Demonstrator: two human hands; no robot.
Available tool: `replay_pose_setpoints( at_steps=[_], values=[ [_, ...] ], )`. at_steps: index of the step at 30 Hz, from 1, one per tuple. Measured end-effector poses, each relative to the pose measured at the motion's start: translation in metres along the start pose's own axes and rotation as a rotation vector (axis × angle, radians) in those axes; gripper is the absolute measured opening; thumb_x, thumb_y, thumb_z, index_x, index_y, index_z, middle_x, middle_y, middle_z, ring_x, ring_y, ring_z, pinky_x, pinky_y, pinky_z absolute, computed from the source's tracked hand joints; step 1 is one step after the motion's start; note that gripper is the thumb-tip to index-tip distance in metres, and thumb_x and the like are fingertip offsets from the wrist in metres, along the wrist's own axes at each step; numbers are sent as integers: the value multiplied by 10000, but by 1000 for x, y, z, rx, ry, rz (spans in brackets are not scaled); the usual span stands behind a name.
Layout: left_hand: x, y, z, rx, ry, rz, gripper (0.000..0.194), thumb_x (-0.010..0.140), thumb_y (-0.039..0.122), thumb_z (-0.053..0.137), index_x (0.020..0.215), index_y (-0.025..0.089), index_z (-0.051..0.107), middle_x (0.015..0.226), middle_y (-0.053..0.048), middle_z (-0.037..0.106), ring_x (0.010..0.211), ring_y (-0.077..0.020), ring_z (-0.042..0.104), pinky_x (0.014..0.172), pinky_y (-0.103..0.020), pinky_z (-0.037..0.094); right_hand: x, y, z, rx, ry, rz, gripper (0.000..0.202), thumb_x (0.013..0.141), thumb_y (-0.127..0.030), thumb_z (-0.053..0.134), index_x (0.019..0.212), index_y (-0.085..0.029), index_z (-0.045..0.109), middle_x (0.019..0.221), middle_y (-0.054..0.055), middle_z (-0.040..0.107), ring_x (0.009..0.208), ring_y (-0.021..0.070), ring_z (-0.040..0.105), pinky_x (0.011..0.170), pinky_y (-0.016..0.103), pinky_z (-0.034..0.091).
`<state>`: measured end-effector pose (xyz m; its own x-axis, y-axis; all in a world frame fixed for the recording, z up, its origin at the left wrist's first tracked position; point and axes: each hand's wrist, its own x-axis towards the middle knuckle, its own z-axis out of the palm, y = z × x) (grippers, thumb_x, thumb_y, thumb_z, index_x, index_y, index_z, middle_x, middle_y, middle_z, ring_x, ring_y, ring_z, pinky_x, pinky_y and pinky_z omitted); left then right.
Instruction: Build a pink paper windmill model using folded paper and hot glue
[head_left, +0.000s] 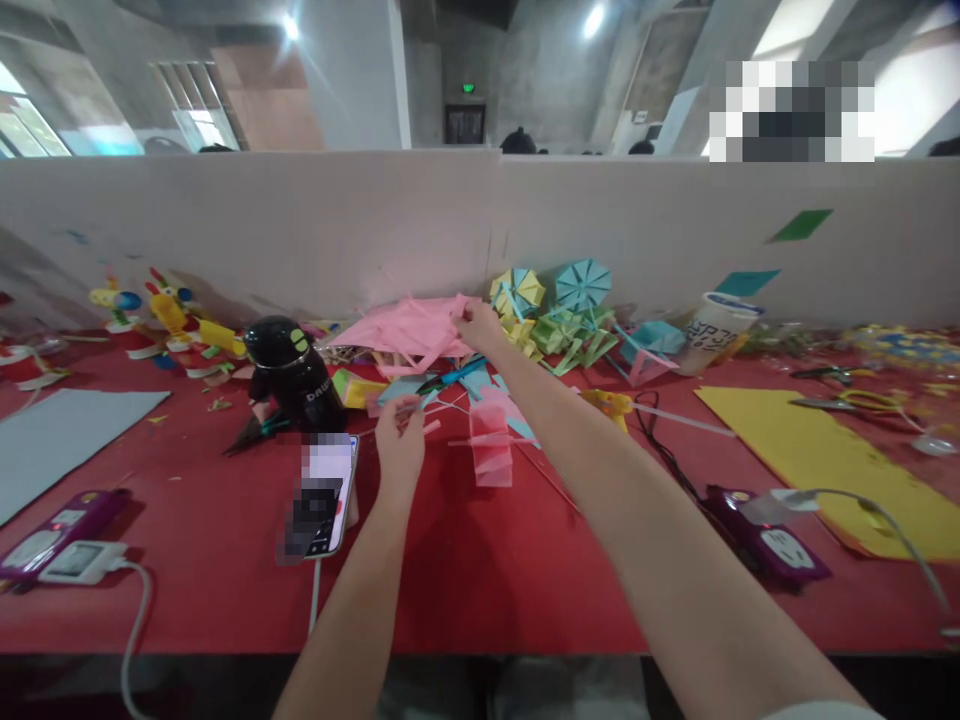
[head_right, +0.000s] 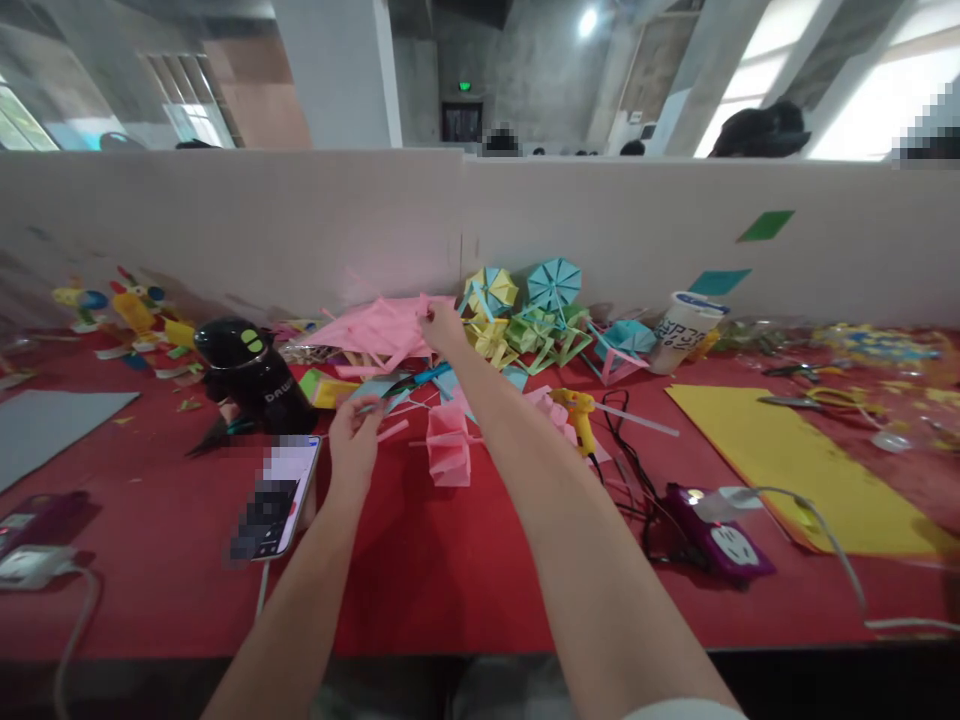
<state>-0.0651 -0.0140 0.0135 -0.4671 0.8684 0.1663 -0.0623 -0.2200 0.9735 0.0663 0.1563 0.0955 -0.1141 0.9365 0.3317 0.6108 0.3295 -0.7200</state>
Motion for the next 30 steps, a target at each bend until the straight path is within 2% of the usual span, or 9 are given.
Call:
replay_pose_setpoints(
  at_steps=[3, 6, 10, 13, 16, 21, 27, 30],
  values=[
    [-1, 6, 1, -67, 49, 9, 269, 715, 235, 663, 978, 186, 625, 945, -44, 646, 849, -169, 677, 634, -254, 592, -15, 11, -24, 322, 65, 33, 97, 882, -161, 553, 809, -170, 616, 711, 16, 637, 606, 134, 622, 571, 246, 499],
    [-4, 14, 1, -77, 35, 53, 250, 725, 222, 674, 963, 192, 603, 926, -32, 631, 798, -148, 671, 604, -231, 584, -44, 19, -53, 552, 110, 51, 73, 879, -167, 584, 809, -176, 605, 735, 11, 645, 581, 107, 604, 542, 225, 486],
    [-8, 25, 2, -33, -27, 249, 280, 755, 227, 706, 1016, 207, 604, 1076, -44, 631, 836, -130, 666, 690, -244, 587, -85, 19, -80, 712, 165, 55, 137, 874, -261, 647, 770, -188, 596, 678, -13, 616, 581, 93, 582, 542, 209, 484],
    [-4, 35, 6, 14, -119, 413, 382, 781, 295, 740, 1118, 222, 576, 1158, -75, 622, 956, -172, 668, 792, -297, 589, -102, 13, -90, 766, 161, 38, 184, 880, -272, 660, 733, -193, 582, 643, -30, 582, 566, 79, 550, 553, 199, 481],
    [7, 40, 10, 14, -113, 537, 608, 746, 368, 797, 1261, 256, 494, 1218, -101, 593, 1074, -226, 647, 854, -344, 582, -107, 2, -94, 795, 164, 26, 193, 896, -246, 649, 726, -193, 576, 636, -36, 564, 561, 69, 534, 565, 193, 477],
    [25, 31, 9, 52, -51, 523, 764, 747, 466, 791, 1380, 311, 391, 1326, -118, 529, 997, -219, 670, 796, -364, 601, -101, -7, -95, 810, 178, -6, 217, 887, -299, 681, 738, -206, 554, 655, -44, 561, 569, 62, 537, 564, 187, 465],
    [28, 32, 2, 170, -135, 605, 655, 798, 563, 709, 1347, 294, 473, 1312, -115, 576, 1050, -233, 662, 792, -359, 607, -87, 5, -95, 765, 223, 7, 250, 862, -337, 708, 728, -209, 541, 602, -59, 518, 534, 59, 505, 520, 179, 423],
    [22, 37, 3, 129, -124, 578, 520, 805, 565, 699, 1211, 270, 564, 1186, -81, 638, 898, -181, 686, 714, -311, 602, -89, 15, -97, 750, 274, 22, 212, 869, -340, 690, 762, -206, 565, 625, -53, 535, 564, 62, 523, 530, 178, 424]
  ],
)
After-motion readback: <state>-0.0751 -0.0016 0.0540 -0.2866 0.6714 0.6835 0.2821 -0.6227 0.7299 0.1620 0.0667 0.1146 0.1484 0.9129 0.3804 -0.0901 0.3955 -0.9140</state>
